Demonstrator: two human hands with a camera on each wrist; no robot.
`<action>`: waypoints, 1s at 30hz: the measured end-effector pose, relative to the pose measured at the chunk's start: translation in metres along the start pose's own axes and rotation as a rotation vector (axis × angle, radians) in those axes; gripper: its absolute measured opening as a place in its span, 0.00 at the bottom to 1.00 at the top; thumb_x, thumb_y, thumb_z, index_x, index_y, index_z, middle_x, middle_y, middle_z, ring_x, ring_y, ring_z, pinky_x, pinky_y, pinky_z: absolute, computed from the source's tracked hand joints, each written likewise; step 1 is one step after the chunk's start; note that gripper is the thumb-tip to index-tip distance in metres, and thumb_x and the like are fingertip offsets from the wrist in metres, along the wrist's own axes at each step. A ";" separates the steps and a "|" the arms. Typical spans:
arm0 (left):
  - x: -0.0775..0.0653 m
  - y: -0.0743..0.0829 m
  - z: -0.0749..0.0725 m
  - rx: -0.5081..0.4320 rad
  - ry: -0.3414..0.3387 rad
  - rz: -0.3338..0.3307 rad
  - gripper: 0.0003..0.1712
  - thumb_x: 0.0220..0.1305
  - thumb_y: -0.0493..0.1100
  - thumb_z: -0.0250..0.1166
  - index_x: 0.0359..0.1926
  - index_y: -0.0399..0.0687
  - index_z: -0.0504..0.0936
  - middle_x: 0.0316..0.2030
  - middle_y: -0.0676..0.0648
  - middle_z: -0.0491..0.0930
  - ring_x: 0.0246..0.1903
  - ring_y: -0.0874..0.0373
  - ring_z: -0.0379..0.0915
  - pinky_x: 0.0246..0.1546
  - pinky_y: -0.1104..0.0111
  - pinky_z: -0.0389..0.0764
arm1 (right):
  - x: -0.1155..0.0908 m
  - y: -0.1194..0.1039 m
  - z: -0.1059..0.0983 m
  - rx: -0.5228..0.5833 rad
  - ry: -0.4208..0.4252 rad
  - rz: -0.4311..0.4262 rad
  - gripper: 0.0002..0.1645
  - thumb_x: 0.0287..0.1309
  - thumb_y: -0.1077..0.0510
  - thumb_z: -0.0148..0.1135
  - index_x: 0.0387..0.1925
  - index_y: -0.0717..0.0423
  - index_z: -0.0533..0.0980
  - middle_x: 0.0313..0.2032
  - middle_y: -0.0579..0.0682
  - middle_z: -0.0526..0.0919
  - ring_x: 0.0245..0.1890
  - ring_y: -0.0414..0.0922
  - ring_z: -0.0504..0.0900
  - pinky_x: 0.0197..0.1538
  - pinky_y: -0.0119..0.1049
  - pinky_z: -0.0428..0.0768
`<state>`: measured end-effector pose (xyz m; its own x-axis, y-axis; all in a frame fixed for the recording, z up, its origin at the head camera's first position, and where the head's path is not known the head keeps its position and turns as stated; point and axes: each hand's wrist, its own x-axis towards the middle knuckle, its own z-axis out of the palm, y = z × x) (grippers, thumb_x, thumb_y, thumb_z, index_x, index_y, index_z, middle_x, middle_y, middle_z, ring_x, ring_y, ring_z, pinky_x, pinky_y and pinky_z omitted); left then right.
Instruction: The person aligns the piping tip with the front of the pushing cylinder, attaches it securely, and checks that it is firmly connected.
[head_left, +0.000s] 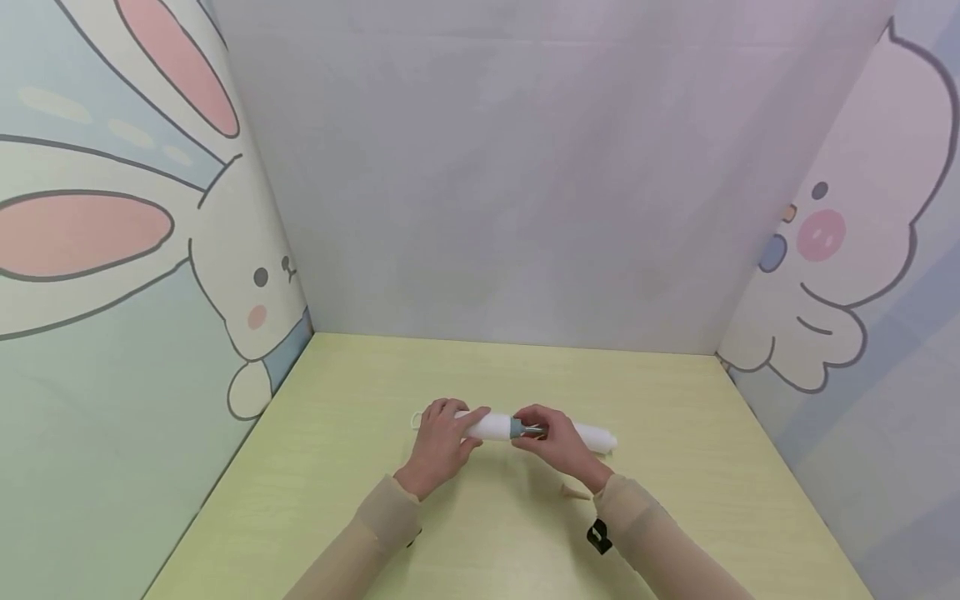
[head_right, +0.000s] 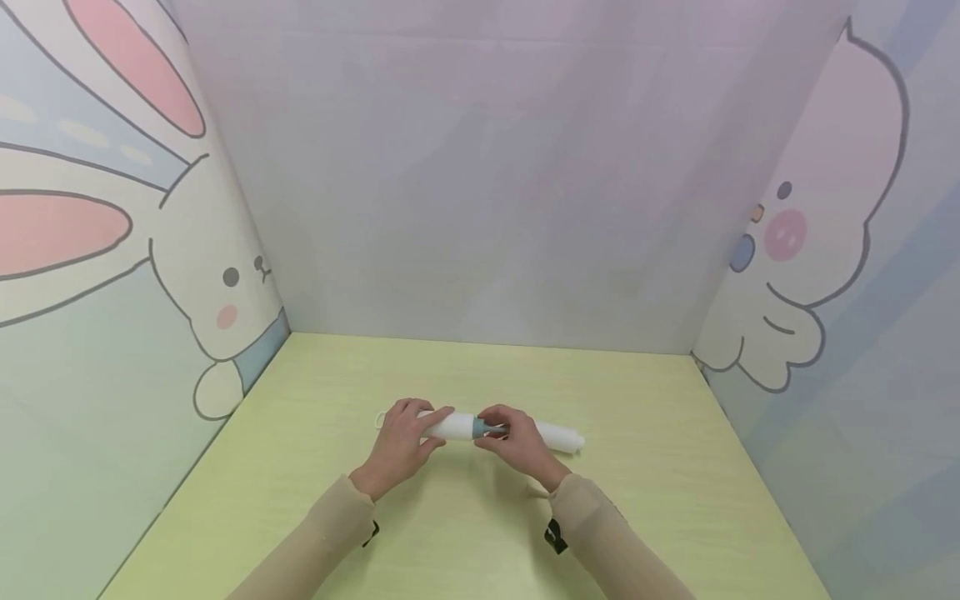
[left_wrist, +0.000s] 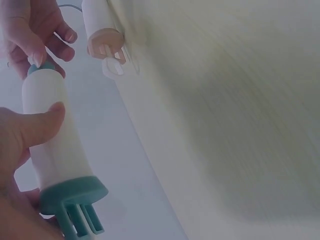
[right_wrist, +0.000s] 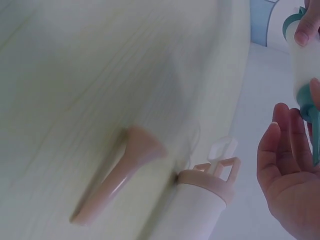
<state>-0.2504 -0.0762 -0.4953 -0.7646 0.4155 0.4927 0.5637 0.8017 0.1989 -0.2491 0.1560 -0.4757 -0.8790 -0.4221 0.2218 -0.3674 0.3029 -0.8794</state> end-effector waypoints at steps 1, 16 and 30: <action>0.000 0.000 0.000 0.001 0.000 0.000 0.30 0.48 0.46 0.77 0.55 0.59 0.81 0.42 0.45 0.75 0.45 0.45 0.67 0.48 0.51 0.68 | 0.000 0.000 0.000 -0.005 -0.001 0.006 0.18 0.54 0.67 0.67 0.47 0.67 0.76 0.43 0.59 0.81 0.42 0.55 0.82 0.42 0.39 0.79; -0.001 0.000 -0.002 -0.003 -0.005 -0.026 0.30 0.47 0.44 0.77 0.55 0.59 0.81 0.43 0.43 0.75 0.46 0.45 0.67 0.48 0.50 0.68 | 0.009 0.034 0.003 -0.040 -0.061 0.068 0.17 0.64 0.51 0.59 0.46 0.59 0.78 0.36 0.56 0.82 0.34 0.56 0.81 0.35 0.37 0.77; -0.003 -0.001 0.001 0.074 0.002 0.005 0.30 0.47 0.46 0.77 0.54 0.61 0.81 0.42 0.43 0.75 0.45 0.46 0.67 0.47 0.53 0.68 | 0.010 0.032 0.002 -0.118 -0.116 0.118 0.19 0.66 0.45 0.55 0.45 0.56 0.79 0.36 0.59 0.82 0.34 0.54 0.80 0.36 0.41 0.74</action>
<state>-0.2487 -0.0774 -0.4977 -0.7611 0.4192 0.4949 0.5431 0.8291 0.1329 -0.2686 0.1596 -0.5025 -0.8794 -0.4717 0.0643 -0.3032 0.4510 -0.8395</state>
